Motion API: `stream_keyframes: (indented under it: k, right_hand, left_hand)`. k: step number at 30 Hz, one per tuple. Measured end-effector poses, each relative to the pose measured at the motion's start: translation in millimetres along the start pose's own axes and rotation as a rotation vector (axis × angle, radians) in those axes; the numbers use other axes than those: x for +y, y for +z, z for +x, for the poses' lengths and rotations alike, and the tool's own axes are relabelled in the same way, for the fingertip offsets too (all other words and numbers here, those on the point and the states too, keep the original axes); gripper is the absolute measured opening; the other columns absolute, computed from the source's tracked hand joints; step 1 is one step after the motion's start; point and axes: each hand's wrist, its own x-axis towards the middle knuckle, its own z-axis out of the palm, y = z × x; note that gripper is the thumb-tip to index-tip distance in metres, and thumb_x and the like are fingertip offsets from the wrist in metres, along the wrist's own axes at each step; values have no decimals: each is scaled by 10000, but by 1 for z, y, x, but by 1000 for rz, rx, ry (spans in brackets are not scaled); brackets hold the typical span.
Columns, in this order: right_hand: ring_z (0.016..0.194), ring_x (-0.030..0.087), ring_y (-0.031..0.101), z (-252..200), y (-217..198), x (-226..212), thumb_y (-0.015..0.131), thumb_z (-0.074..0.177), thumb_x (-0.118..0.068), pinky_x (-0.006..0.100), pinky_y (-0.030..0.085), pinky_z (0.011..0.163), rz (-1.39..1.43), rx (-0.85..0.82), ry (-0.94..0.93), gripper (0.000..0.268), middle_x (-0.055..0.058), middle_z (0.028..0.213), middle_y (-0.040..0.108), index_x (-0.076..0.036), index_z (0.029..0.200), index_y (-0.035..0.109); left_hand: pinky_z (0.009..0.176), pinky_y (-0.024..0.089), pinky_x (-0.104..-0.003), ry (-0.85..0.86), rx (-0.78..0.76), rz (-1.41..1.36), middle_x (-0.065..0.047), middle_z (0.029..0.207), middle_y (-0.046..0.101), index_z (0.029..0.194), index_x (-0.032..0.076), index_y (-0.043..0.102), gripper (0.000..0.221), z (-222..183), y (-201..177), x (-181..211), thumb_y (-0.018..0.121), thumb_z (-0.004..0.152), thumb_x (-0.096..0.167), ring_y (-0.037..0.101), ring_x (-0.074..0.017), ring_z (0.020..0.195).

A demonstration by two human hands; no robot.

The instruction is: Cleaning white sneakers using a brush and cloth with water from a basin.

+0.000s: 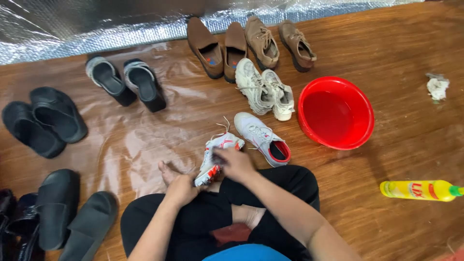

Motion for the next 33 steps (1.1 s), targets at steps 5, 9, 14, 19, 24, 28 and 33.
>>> stream_keyframes:
  k: [5,9,14,19,24,28,33]
  right_hand:
    - [1030,352,676,19,25,10,623,831,-179,461,576,862,-107,87,-270,628,95,1099,620,-383,1420,546]
    - [1193,318,624,47,11,56,606,843,-192,493,535,978,-6,99,100,581,79,1228,652,-296,1414,580]
    - [1164,275,664,64,45,141,595,885,-293,466,541,979,-101,182,351,488,61,1147,674,-356,1369,596]
    - [1128,316,651,23,41,61,657,792,-167,471,551,947,-108,106,-198,611,58,1165,635,-368,1367,603]
    - [1144,324,650,34,29,69,600,864,-156,453,538,967,12,240,-6,531,93,1157,647,-286,1378,593]
    - [1216,320,640,49,39,113,521,1029,-393,469,512,1011,240,198,485,472,128,1285,673,-184,1451,544]
    - [1082,412,689,8,28,44,632,943,-344,530,539,928,111,257,241,348,210,1087,725,-96,1186,655]
  left_hand:
    - [1026,533,-489,3,26,68,-92,1295,721,1399,258,616,599,9,10,-7,762,823,327,666,-343,1211]
    - [998,551,-459,17,54,125,-61,1231,746,1388,305,619,554,6,6,-1,722,843,290,691,-297,1173]
    - [988,555,-447,79,57,168,-46,1253,735,1385,327,614,565,2,-1,5,699,840,207,700,-293,1151]
    - [1011,550,-467,56,38,149,-73,1295,715,1383,322,604,554,8,7,-2,690,847,210,686,-318,1176]
    - [998,559,-440,42,61,161,-48,1249,738,1367,335,629,553,6,1,8,695,834,202,704,-289,1153]
    - [1017,553,-427,47,48,159,2,1284,720,1368,367,618,563,5,2,6,700,827,234,691,-253,1178]
    - [1016,548,-455,55,45,132,-76,1256,731,1356,286,640,540,2,1,7,704,824,222,690,-308,1177]
